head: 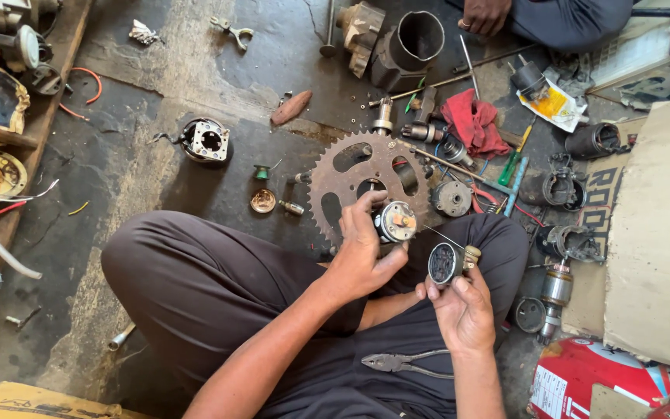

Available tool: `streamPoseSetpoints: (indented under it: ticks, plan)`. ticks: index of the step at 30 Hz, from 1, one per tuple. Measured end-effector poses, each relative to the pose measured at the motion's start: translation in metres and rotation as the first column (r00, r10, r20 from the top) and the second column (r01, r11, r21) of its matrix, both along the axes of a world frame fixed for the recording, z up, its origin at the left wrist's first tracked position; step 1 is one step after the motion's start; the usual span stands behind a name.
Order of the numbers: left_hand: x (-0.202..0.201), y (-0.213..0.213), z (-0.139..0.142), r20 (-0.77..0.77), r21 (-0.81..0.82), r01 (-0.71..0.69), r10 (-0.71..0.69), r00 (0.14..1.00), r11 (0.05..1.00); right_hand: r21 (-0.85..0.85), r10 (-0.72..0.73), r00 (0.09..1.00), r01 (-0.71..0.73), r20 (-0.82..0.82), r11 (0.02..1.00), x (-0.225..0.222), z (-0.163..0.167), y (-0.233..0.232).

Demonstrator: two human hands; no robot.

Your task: The person sits on the floor and assembles small cylindrical electrical components, likely starter solenoids, using a screwdriver and pliers. They insert internal parts, tighten screws, and handle multiple units one at a time.

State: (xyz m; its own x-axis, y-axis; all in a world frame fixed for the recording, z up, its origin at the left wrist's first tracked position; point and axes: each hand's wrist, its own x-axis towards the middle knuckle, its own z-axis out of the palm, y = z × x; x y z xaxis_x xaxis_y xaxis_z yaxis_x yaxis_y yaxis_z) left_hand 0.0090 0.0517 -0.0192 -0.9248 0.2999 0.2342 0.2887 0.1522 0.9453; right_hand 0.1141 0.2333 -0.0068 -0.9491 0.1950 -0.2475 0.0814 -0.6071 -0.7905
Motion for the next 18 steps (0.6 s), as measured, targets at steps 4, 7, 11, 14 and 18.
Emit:
streamPoseSetpoints:
  ticks: [4,7,11,14,18]
  plan:
    - [-0.001,-0.003,0.002,0.041,0.019,-0.010,0.009,0.999,1.000,0.007,0.001,1.000,-0.001,0.002,1.000,-0.001,-0.003,0.000]
    - [-0.001,-0.005,0.001,-0.015,0.019,-0.063,0.063,0.998,0.998,0.028,-0.011,1.000,0.011,0.017,1.000,0.000,-0.005,-0.001]
    - [-0.003,-0.003,-0.004,-0.101,0.031,-0.115,0.118,0.988,0.993,0.019,-0.022,1.000,0.022,0.021,1.000,-0.001,-0.008,-0.001]
    - [-0.003,0.000,-0.007,-0.096,0.004,-0.156,0.156,0.983,0.988,0.029,-0.023,1.000,0.022,0.016,0.999,-0.001,-0.010,-0.001]
    - [-0.003,-0.002,-0.008,-0.171,-0.147,-0.229,0.203,0.964,0.962,0.075,-0.017,1.000,0.017,0.000,0.997,0.001,-0.011,0.000]
